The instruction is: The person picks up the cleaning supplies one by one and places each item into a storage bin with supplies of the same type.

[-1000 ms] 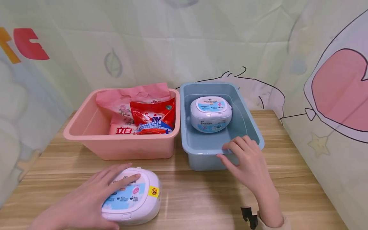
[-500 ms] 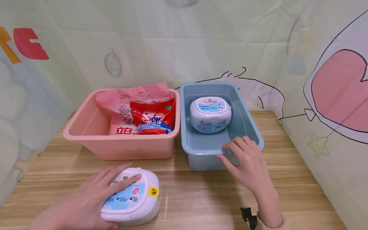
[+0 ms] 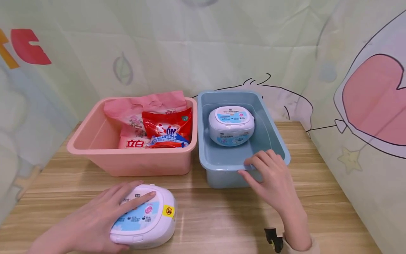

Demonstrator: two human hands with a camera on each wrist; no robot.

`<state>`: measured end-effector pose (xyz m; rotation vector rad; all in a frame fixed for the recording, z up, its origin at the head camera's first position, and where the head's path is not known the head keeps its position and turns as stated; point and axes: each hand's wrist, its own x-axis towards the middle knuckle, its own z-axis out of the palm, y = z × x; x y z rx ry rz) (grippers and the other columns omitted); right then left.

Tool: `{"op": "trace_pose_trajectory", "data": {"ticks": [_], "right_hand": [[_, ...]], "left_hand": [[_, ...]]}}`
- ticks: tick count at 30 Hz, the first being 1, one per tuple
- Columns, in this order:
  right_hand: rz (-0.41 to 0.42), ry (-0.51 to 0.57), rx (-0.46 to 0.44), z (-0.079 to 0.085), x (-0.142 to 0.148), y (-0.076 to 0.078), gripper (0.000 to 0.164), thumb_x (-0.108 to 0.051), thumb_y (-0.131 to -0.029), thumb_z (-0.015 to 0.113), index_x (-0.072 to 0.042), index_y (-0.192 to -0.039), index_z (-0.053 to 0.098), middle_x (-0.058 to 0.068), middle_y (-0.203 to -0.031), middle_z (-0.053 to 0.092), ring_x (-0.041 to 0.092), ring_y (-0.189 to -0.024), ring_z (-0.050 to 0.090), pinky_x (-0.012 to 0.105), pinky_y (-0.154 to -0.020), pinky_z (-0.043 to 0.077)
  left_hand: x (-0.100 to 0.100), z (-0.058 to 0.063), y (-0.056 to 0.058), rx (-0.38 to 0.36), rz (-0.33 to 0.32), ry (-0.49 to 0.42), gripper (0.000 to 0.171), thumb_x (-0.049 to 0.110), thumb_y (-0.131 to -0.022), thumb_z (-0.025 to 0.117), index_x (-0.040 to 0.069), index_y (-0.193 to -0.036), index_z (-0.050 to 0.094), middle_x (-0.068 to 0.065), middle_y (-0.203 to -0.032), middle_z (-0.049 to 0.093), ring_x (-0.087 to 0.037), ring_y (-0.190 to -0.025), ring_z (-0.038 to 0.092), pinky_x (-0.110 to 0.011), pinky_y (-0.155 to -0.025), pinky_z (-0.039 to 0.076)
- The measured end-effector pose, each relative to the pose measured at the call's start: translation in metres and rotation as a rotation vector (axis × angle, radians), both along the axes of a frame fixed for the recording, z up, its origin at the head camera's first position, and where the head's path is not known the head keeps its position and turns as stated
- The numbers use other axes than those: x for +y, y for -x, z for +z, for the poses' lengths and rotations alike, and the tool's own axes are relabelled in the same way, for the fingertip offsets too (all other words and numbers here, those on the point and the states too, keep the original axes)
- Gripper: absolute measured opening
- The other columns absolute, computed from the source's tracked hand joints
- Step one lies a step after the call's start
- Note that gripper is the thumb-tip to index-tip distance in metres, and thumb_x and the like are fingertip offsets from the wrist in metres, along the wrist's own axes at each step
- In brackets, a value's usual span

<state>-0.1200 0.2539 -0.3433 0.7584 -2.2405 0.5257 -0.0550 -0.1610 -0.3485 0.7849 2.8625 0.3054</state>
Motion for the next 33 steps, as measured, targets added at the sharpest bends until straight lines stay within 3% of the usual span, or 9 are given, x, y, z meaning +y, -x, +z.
{"op": "trace_pose_trajectory", "data": {"ticks": [6, 12, 20, 33], "right_hand": [[-0.007, -0.009, -0.021, 0.0, 0.0, 0.0, 0.039, -0.049, -0.091, 0.06, -0.011, -0.085, 0.068, -0.001, -0.082, 0.062, 0.014, -0.08, 0.046, 0.024, -0.073, 0.034], [-0.02, -0.025, -0.047, 0.0, 0.0, 0.0, 0.035, -0.047, -0.089, 0.063, -0.011, -0.086, 0.068, -0.001, -0.083, 0.062, 0.014, -0.081, 0.046, 0.024, -0.074, 0.034], [-0.009, -0.001, -0.003, 0.001, -0.002, 0.001, 0.048, -0.056, -0.093, 0.05, -0.012, -0.085, 0.069, -0.001, -0.081, 0.062, 0.014, -0.079, 0.046, 0.024, -0.073, 0.033], [-0.028, -0.021, -0.033, 0.0, 0.001, -0.001, 0.048, -0.056, -0.092, 0.051, -0.011, -0.086, 0.069, -0.001, -0.082, 0.062, 0.015, -0.08, 0.047, 0.024, -0.073, 0.034]], "left_hand": [[0.003, 0.005, 0.004, -0.079, 0.003, 0.004, 0.105, 0.065, -0.059, 0.077, 0.06, -0.143, 0.015, 0.003, -0.154, 0.025, -0.027, -0.132, 0.031, -0.062, -0.098, 0.041], [0.005, 0.008, 0.008, -0.13, 0.005, -0.003, 0.103, 0.07, -0.059, 0.073, 0.06, -0.143, 0.015, -0.001, -0.155, 0.024, -0.033, -0.136, 0.027, -0.07, -0.098, 0.035], [0.007, 0.011, 0.011, -0.061, -0.044, -0.004, 0.105, 0.067, -0.059, 0.075, 0.057, -0.145, 0.016, 0.0, -0.153, 0.027, -0.028, -0.134, 0.028, -0.065, -0.099, 0.038], [0.015, 0.021, 0.016, 0.021, -0.094, 0.027, 0.109, 0.062, -0.058, 0.079, 0.055, -0.146, 0.015, 0.001, -0.155, 0.025, -0.025, -0.135, 0.027, -0.06, -0.102, 0.038]]}}
